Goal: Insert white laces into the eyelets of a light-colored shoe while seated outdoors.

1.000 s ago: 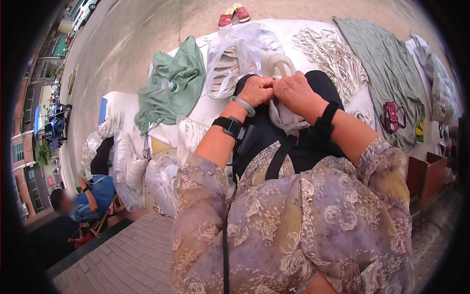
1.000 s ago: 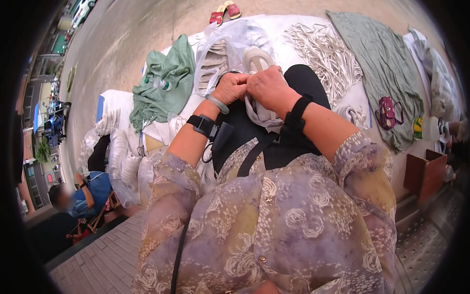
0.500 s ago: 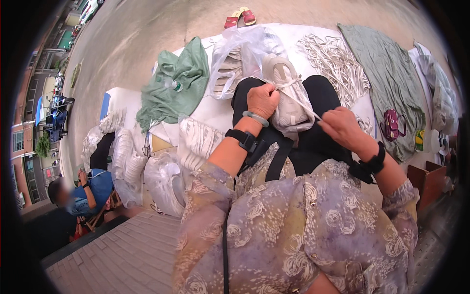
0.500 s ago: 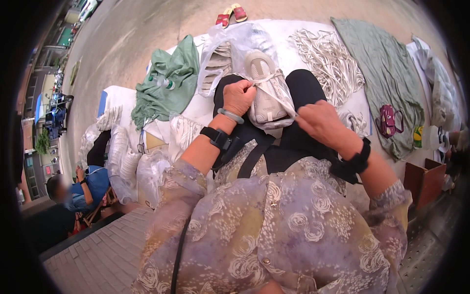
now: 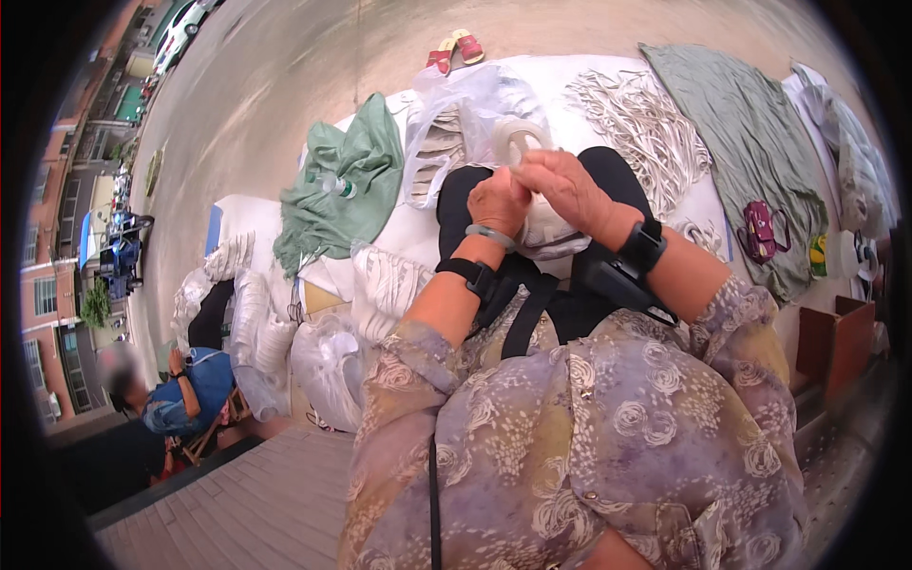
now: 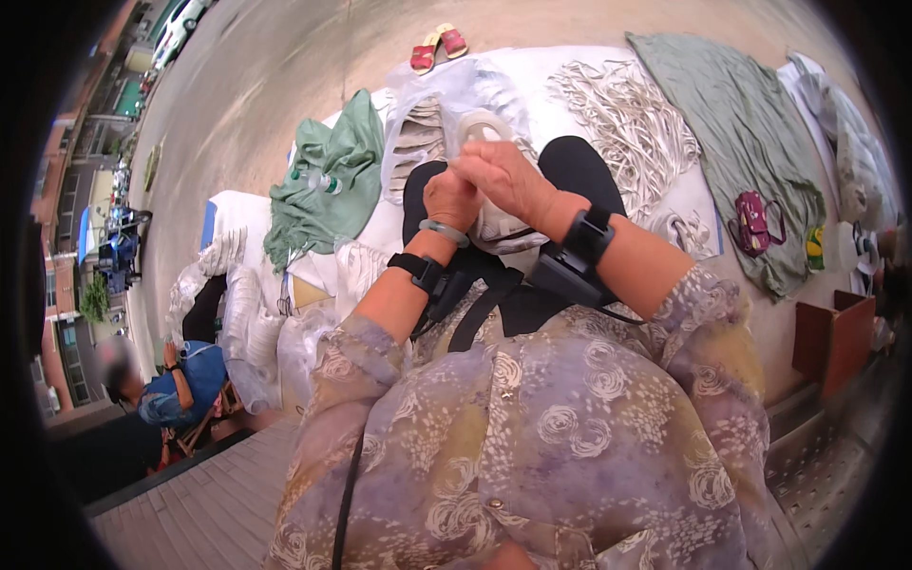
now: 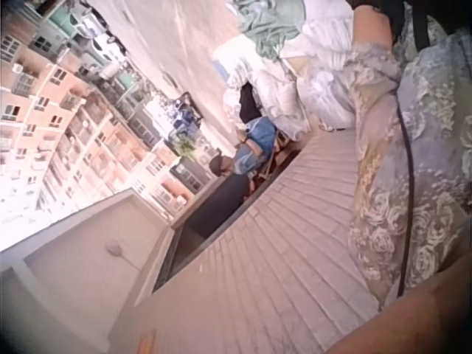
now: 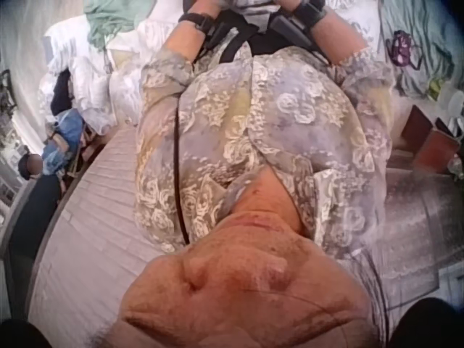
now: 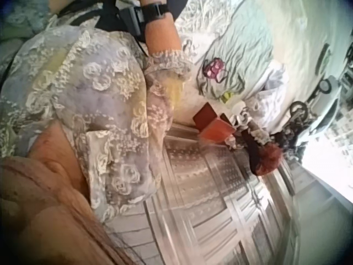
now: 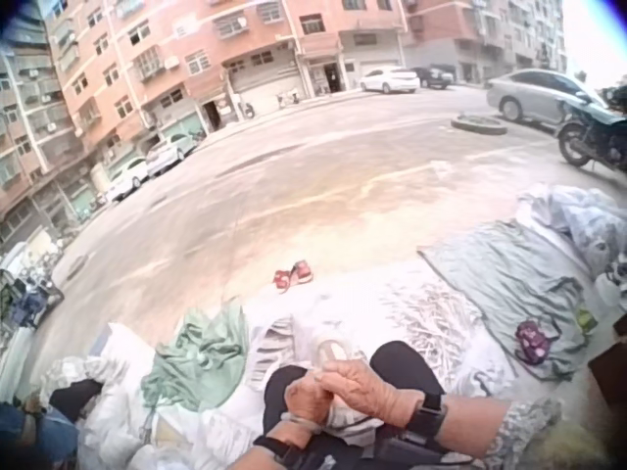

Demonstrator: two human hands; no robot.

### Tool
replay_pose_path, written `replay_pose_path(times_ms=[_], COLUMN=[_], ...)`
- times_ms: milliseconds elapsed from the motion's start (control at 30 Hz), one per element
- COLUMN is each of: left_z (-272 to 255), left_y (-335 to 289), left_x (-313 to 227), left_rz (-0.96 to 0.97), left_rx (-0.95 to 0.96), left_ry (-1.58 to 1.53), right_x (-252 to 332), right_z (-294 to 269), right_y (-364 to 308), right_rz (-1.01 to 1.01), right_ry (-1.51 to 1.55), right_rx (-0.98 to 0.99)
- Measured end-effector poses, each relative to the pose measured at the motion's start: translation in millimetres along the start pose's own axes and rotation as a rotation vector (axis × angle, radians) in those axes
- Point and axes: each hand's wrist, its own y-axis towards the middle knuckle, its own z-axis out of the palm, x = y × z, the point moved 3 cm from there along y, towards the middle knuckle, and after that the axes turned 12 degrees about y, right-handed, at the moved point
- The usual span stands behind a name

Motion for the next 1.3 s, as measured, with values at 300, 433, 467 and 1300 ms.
replay_pose_path(times_ms=[300,433,467,1300], left_z=[1.8,5.8,2.8,-23.9], left_y=[1.1,5.1,4.4,24.7], left_x=[14.0,12.3,9.0,-2.1], left_rz=[0.07,0.049,0.129,0.477], left_rx=[-0.043,0.078,0.055,0.087], left_ry=[0.175,0.073,0.038,-0.014], right_x=[-8.2,4.1,14.8,-64.7], right_z=[-170.1,-247.6,-258.0,-87.2], right_y=[-220.5,-326.7,-340.4,-33.0], right_rz=[0.604,0.89,0.813,-0.014], right_ry=[-0.432,-0.775,-0.719,-0.798], right_rx=[-0.141,-0.394,-0.468,-0.093])
